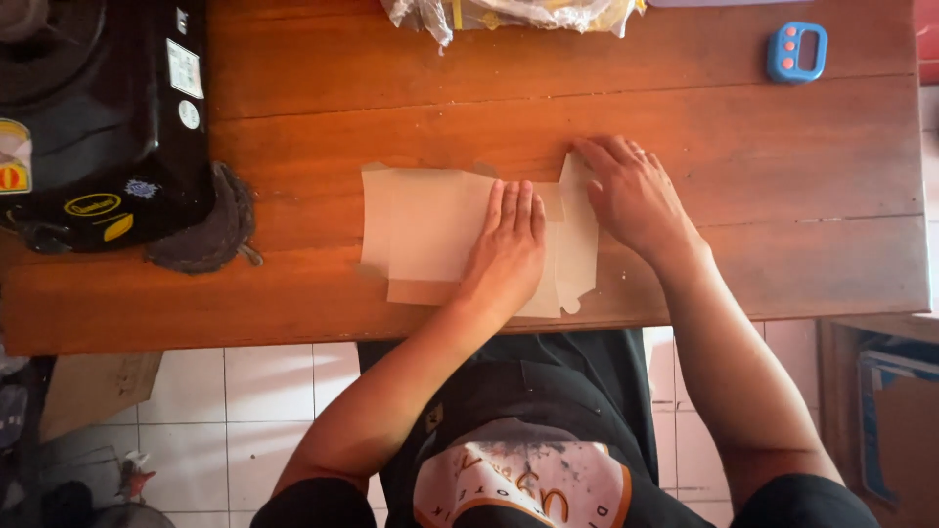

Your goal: The person folds a flat cardboard piece into a small box on a wooden table, then repeats the process with a second piece. The first box is placed aside, and the second is folded similarly.

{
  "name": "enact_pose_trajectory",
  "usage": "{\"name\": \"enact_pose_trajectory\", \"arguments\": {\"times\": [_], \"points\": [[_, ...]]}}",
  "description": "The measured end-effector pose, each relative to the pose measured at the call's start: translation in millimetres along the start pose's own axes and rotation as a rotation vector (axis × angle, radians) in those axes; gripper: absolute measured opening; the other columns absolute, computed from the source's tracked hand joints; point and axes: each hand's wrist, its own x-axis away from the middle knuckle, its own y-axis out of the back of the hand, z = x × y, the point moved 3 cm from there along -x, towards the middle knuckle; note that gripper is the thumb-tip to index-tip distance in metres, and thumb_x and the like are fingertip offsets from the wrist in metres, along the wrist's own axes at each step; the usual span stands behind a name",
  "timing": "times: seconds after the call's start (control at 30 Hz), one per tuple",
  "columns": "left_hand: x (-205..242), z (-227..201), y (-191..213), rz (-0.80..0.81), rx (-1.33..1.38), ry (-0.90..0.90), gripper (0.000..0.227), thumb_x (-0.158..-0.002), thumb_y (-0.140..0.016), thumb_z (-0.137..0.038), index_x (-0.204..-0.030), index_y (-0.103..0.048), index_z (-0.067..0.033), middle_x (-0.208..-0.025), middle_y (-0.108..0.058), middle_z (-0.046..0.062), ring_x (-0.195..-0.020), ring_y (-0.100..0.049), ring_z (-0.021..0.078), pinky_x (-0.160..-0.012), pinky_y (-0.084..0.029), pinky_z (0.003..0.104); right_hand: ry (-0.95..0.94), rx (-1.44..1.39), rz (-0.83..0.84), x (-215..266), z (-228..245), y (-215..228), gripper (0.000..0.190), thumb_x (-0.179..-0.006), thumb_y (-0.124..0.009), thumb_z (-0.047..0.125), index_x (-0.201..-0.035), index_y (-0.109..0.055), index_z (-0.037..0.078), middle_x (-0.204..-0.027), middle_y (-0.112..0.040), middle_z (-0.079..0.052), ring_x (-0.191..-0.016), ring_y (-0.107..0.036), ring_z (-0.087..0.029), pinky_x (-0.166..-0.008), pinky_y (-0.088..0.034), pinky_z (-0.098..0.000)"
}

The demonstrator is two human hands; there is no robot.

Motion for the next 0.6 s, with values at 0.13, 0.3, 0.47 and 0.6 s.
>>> {"name": "enact_pose_trajectory", "arguments": {"times": [0.13, 0.3, 0.47, 0.6], "points": [[1.0, -1.8, 6.6, 0.013, 0.013, 0.022, 0.048, -0.089, -0.038, -0.008, -0.131, -0.048, 0.0124, -0.137, -0.049, 0.035, -0.134, -0.045, 0.0442, -0.12, -0.014, 0.06, 0.011, 0.03, 0.023, -0.5, 12.5, 9.5, 0.049, -0.084, -0.069, 0.023, -0.131, -0.057, 0.019, -0.117, -0.048, 0.0, -0.105, -0.055, -0.026, -0.085, -0.048, -0.0404], [1.7, 2.2, 3.5, 0.001, 0.073, 0.041, 0.047, -0.09, -0.044, -0.01, -0.132, -0.05, 0.0102, -0.141, -0.048, 0.032, -0.136, -0.043, 0.042, -0.118, -0.014, 0.063, 0.221, 0.165, -0.15, 0.1, 6.2, -9.6, 0.007, -0.091, -0.059, 0.018, -0.094, -0.065, 0.017, -0.098, -0.052, 0.0, -0.096, -0.054, -0.022, -0.08, -0.043, -0.0342], [4.4, 7.2, -2.7, 0.01, 0.126, 0.043, 0.056, -0.089, -0.057, -0.021, -0.135, -0.047, 0.0088, -0.144, -0.045, 0.031, -0.14, -0.038, 0.0409, -0.117, -0.011, 0.066, 0.207, 0.215, -0.332, 28.6, 33.0, -11.7, 0.015, -0.09, -0.062, 0.017, -0.103, -0.067, 0.014, -0.097, -0.057, -0.001, -0.101, -0.058, -0.021, -0.096, -0.04, -0.0385], [3.9, 8.0, 2.2, -0.013, 0.129, 0.03, 0.058, -0.087, -0.061, -0.025, -0.134, -0.05, 0.0082, -0.143, -0.047, 0.03, -0.138, -0.041, 0.0396, -0.117, -0.012, 0.066, 0.096, 0.165, -0.41, 46.1, 44.9, -22.0, 0.037, -0.091, -0.062, 0.02, -0.124, -0.066, 0.006, -0.111, -0.059, -0.008, -0.117, -0.059, -0.024, -0.117, -0.032, -0.0454]]}}
